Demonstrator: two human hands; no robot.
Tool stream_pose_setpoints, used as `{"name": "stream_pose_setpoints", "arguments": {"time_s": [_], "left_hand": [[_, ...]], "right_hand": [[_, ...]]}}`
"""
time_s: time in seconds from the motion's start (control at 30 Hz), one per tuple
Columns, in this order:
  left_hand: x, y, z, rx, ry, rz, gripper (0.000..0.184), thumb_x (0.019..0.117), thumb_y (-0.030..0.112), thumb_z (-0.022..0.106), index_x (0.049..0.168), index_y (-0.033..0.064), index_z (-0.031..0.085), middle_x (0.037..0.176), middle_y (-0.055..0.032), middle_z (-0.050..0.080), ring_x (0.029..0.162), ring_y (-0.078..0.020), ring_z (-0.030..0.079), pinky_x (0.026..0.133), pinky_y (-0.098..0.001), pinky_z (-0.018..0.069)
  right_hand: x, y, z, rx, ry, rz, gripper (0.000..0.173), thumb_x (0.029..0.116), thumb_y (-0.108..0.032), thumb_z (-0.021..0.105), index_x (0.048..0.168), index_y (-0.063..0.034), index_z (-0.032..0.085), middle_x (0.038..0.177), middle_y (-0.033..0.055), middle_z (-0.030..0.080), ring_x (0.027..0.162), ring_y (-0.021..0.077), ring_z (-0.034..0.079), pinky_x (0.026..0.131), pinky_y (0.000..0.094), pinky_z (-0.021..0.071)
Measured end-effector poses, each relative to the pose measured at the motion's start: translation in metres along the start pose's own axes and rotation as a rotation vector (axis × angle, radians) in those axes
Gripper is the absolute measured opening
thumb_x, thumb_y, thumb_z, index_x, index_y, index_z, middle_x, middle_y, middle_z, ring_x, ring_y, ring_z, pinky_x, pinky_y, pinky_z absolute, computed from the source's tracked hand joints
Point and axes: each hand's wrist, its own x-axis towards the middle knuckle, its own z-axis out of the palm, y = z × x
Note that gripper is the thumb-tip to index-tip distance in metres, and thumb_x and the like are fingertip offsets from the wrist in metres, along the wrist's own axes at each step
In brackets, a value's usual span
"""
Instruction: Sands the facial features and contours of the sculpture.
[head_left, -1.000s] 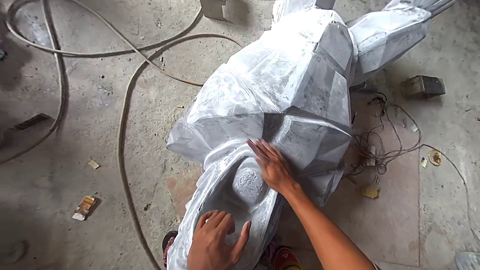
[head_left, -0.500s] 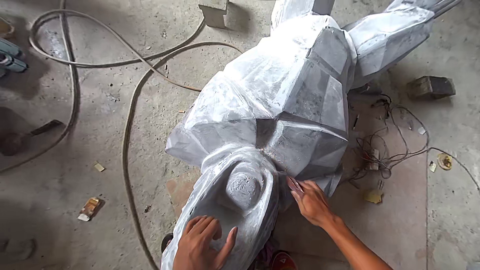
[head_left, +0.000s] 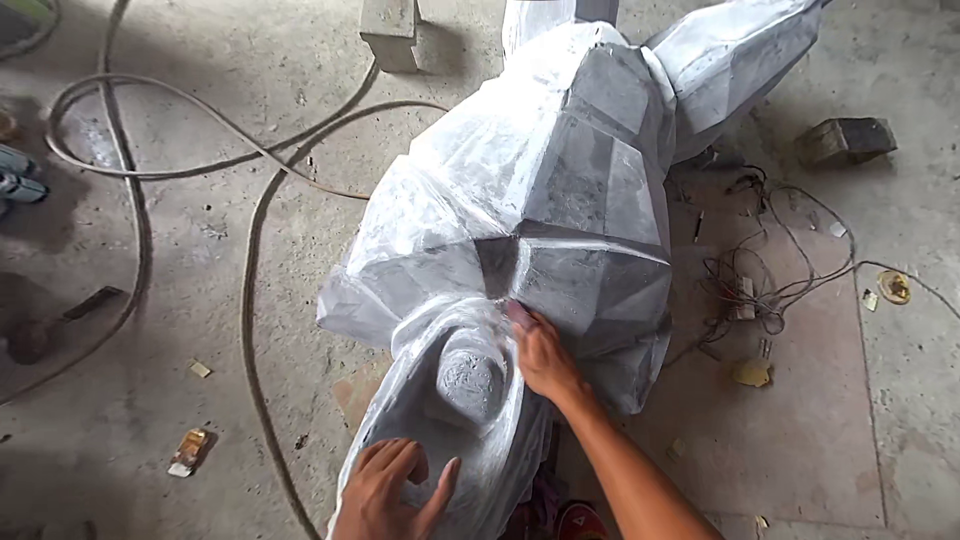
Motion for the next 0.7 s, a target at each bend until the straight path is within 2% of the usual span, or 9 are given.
{"name": "stream_pose_setpoints", "arguments": {"time_s": [0.03, 0.13, 0.27, 0.3, 0.37, 0.43, 0.47, 0.6, 0.7], "left_hand": [[-0.002, 0.000, 0.000, 0.007, 0.003, -0.003, 0.044, 0.0907, 0.059, 0.064, 0.070, 0.0196, 0.060, 0.069, 0.0034, 0.061, 0.073, -0.0127, 0.063, 0.086, -0.0410, 0.0521], [-0.004, 0.002, 0.002, -0.001, 0.028, -0.008, 0.045, 0.0902, 0.059, 0.064, 0.069, 0.0200, 0.058, 0.067, 0.0037, 0.059, 0.070, -0.0124, 0.062, 0.085, -0.0404, 0.0520], [-0.007, -0.002, 0.003, -0.023, 0.060, 0.011, 0.044, 0.0910, 0.058, 0.063, 0.069, 0.0195, 0.059, 0.067, 0.0037, 0.060, 0.071, -0.0121, 0.062, 0.084, -0.0399, 0.0520], [-0.007, -0.001, 0.004, -0.024, 0.061, 0.014, 0.044, 0.0910, 0.058, 0.063, 0.069, 0.0197, 0.059, 0.067, 0.0039, 0.060, 0.071, -0.0118, 0.062, 0.084, -0.0396, 0.0519], [-0.001, -0.002, 0.003, -0.018, 0.064, 0.018, 0.045, 0.0917, 0.058, 0.062, 0.069, 0.0193, 0.059, 0.067, 0.0038, 0.060, 0.071, -0.0120, 0.062, 0.085, -0.0401, 0.0521], [-0.005, -0.001, 0.004, -0.013, 0.077, 0.010, 0.046, 0.0922, 0.059, 0.060, 0.067, 0.0196, 0.059, 0.066, 0.0044, 0.060, 0.069, -0.0117, 0.062, 0.084, -0.0402, 0.0525], [-0.005, -0.002, 0.005, -0.011, 0.085, 0.009, 0.046, 0.0922, 0.059, 0.060, 0.067, 0.0201, 0.058, 0.066, 0.0051, 0.059, 0.069, -0.0113, 0.062, 0.084, -0.0402, 0.0527], [-0.005, -0.004, 0.007, -0.003, 0.089, -0.001, 0.048, 0.0924, 0.061, 0.058, 0.067, 0.0203, 0.059, 0.065, 0.0056, 0.058, 0.066, -0.0115, 0.061, 0.081, -0.0403, 0.0527], [-0.004, -0.002, 0.006, -0.018, 0.059, 0.006, 0.052, 0.0920, 0.064, 0.055, 0.073, 0.0168, 0.064, 0.066, 0.0040, 0.061, 0.066, -0.0126, 0.062, 0.078, -0.0426, 0.0537]], "right_hand": [[-0.008, 0.009, 0.003, 0.027, -0.010, 0.068, 0.042, 0.1094, -0.030, 0.042, 0.142, -0.0097, 0.060, 0.134, 0.0138, 0.065, 0.121, 0.0274, 0.065, 0.104, 0.0488, 0.0526], [0.001, -0.007, 0.017, 0.027, 0.035, 0.086, 0.039, 0.1076, -0.031, 0.046, 0.127, -0.0048, 0.068, 0.131, 0.0147, 0.065, 0.119, 0.0287, 0.064, 0.102, 0.0491, 0.0529], [0.020, -0.045, 0.021, -0.097, 0.042, 0.001, 0.039, 0.1072, -0.036, 0.047, 0.115, -0.0075, 0.073, 0.124, 0.0145, 0.063, 0.110, 0.0322, 0.064, 0.088, 0.0522, 0.0561], [0.014, -0.031, 0.018, -0.081, 0.053, -0.022, 0.038, 0.1078, -0.034, 0.046, 0.119, -0.0084, 0.072, 0.125, 0.0134, 0.064, 0.112, 0.0302, 0.065, 0.091, 0.0511, 0.0565], [-0.011, 0.009, 0.001, -0.041, -0.100, 0.077, 0.045, 0.1102, -0.033, 0.037, 0.143, -0.0118, 0.060, 0.142, 0.0109, 0.061, 0.131, 0.0263, 0.059, 0.111, 0.0492, 0.0479], [-0.072, 0.067, -0.014, 0.053, -0.421, 0.336, 0.052, 0.1111, -0.037, 0.034, 0.150, -0.0077, 0.051, 0.148, 0.0153, 0.056, 0.139, 0.0279, 0.053, 0.118, 0.0495, 0.0393], [-0.109, 0.094, -0.017, 0.135, -0.446, 0.460, 0.050, 0.1097, -0.039, 0.037, 0.141, -0.0054, 0.057, 0.137, 0.0181, 0.063, 0.128, 0.0293, 0.060, 0.111, 0.0509, 0.0458], [-0.246, 0.139, -0.039, 0.423, -0.083, 0.855, 0.050, 0.1085, -0.041, 0.046, 0.140, -0.0047, 0.057, 0.134, 0.0222, 0.063, 0.125, 0.0323, 0.062, 0.108, 0.0536, 0.0494], [-0.334, 0.131, -0.038, 0.262, -0.098, 0.994, 0.049, 0.1049, -0.044, 0.052, 0.131, -0.0043, 0.065, 0.124, 0.0214, 0.069, 0.120, 0.0338, 0.066, 0.106, 0.0561, 0.0495]]}}
